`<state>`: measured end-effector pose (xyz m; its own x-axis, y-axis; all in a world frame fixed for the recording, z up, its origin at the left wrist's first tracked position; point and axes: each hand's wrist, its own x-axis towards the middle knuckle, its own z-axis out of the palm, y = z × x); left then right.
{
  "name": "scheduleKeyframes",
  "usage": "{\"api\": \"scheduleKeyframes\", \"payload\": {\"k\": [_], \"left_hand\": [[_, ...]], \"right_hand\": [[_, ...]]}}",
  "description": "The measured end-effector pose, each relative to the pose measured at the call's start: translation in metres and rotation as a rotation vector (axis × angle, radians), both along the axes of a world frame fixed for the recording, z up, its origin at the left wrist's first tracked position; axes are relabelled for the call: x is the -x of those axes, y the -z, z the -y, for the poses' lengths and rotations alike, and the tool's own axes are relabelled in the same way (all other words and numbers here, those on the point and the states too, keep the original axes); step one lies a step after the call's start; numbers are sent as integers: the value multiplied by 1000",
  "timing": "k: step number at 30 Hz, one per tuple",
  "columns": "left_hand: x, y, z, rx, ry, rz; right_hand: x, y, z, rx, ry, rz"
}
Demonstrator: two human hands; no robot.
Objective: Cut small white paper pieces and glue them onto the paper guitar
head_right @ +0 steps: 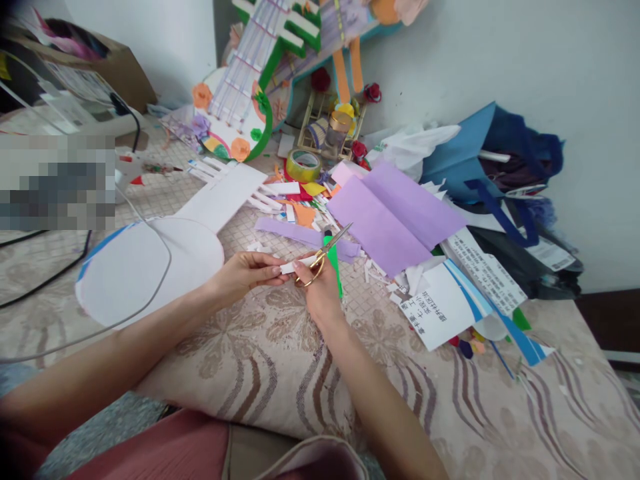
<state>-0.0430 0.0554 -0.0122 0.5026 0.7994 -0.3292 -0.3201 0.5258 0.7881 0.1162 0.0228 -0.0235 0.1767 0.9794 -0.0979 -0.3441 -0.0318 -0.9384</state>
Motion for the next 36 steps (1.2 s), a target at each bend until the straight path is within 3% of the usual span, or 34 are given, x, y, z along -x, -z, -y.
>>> {"api": "scheduleKeyframes", "payload": {"k": [6, 10, 16, 18, 21, 27, 36], "left_hand": [[-4, -1, 2, -31, -49, -67], [-3, -4, 1, 43, -133, -80], [6, -16, -8, 77, -233, -89], [8, -19, -8, 66, -238, -96], [7, -19, -7, 88, -185, -93], [3, -17, -6, 284, -108, 20], [-4, -7, 3, 270, -44, 21]], "right_hand": [[5, 0, 1, -15, -9, 29], [5, 4, 1, -28, 44, 38], [-15, 5, -4, 6, 24, 485], [-19, 4, -4, -35, 11, 526], [-13, 4, -1, -40, -51, 418], [12, 4, 2, -40, -110, -52], [22, -3, 5, -77, 27, -109]]}}
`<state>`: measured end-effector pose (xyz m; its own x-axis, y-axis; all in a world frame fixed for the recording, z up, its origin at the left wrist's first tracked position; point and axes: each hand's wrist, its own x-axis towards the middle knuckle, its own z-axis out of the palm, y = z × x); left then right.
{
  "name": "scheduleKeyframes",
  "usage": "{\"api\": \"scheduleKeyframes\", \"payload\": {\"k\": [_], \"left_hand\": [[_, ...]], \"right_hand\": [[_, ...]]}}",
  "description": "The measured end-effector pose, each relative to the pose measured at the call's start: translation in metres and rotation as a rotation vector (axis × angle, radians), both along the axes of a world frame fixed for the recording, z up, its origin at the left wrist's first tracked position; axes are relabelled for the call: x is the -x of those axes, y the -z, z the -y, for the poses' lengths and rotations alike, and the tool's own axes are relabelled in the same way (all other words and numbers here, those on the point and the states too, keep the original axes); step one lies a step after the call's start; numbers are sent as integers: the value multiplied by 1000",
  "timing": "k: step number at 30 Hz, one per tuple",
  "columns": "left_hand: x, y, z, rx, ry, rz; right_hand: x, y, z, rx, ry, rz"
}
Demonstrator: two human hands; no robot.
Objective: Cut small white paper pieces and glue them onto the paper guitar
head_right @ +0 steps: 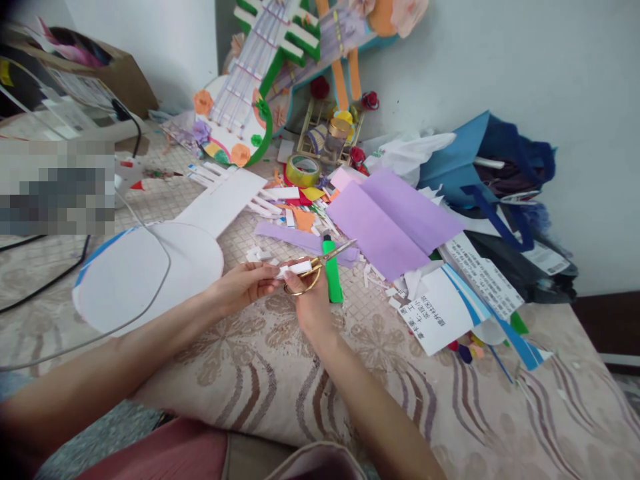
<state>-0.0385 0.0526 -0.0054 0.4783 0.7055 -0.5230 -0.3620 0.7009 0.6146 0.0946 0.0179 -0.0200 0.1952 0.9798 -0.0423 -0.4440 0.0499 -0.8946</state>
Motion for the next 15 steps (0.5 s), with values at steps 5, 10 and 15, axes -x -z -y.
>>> {"api": "scheduleKeyframes", "payload": {"k": [5, 10, 15], "left_hand": [[-2, 0, 2, -23, -26, -5], [1, -2, 2, -2, -32, 55], [3, -5, 3, 38, -11, 105]], "right_hand": [[2, 1, -1, 8, 23, -33], [-2, 6, -5, 24, 5, -102], [-7, 11, -8, 68, 4, -99]]}}
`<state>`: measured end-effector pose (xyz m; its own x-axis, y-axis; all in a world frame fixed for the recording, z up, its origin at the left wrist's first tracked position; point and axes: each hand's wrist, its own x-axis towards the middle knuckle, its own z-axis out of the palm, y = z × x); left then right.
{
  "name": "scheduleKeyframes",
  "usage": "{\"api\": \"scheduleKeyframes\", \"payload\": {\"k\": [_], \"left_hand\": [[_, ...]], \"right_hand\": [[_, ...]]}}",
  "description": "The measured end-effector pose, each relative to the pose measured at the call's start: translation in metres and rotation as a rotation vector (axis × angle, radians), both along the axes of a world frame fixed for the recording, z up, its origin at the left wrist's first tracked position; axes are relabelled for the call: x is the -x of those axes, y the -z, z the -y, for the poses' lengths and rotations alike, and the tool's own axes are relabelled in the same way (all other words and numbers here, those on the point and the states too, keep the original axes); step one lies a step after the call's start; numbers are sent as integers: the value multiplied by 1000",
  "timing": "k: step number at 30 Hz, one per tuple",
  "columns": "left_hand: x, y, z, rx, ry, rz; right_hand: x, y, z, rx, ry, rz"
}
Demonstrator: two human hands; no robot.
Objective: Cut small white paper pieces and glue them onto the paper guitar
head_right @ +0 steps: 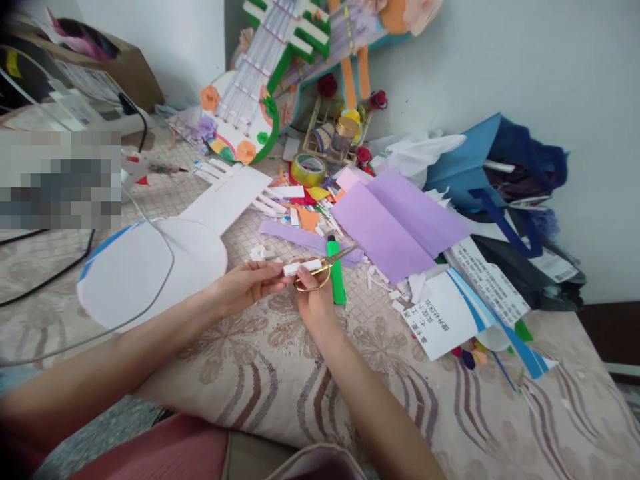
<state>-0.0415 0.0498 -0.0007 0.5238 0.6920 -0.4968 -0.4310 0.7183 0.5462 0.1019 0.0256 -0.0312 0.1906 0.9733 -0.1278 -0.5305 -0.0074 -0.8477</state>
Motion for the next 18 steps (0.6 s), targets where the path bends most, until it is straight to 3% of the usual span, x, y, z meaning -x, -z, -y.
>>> {"api": "scheduleKeyframes", "payload": {"k": [18], "left_hand": [[-7, 4, 6, -21, -71, -4]], "right_hand": [[-1, -4, 2, 13, 0, -30]]}}
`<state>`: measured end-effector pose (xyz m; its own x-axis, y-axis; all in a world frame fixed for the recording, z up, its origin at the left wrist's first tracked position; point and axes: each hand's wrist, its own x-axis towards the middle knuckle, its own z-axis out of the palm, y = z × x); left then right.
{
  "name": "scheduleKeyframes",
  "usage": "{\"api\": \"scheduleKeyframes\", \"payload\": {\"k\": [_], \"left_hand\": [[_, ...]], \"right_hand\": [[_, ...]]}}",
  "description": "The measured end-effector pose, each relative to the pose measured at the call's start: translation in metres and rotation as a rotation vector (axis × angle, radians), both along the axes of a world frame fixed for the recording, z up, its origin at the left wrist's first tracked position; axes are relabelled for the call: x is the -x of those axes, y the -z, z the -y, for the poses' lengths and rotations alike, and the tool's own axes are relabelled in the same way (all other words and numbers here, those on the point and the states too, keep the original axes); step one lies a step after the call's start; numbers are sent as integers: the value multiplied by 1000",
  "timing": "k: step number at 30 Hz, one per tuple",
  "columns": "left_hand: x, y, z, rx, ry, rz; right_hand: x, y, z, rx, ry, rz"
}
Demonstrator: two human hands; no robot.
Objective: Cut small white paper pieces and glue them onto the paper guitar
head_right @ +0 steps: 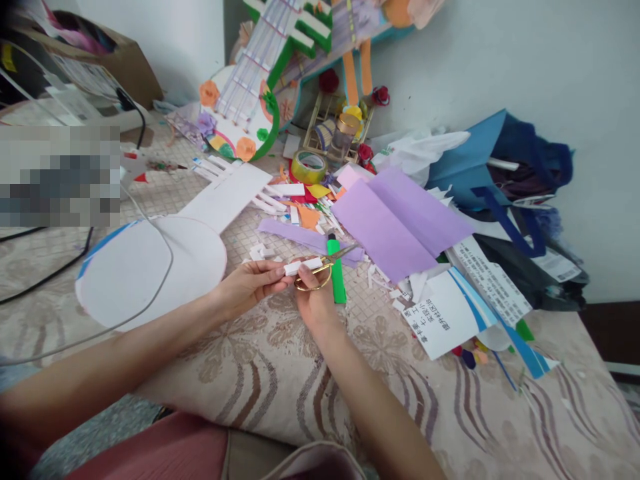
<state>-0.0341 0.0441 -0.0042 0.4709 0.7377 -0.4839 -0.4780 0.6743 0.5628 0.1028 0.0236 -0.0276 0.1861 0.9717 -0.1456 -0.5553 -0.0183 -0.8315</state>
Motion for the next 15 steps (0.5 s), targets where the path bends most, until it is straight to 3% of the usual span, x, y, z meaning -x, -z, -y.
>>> {"api": "scheduleKeyframes", "payload": {"k": [15], "left_hand": [[5, 4, -7, -13, 73, -18]], "right_hand": [[2, -3, 0, -96, -64, 16]]}}
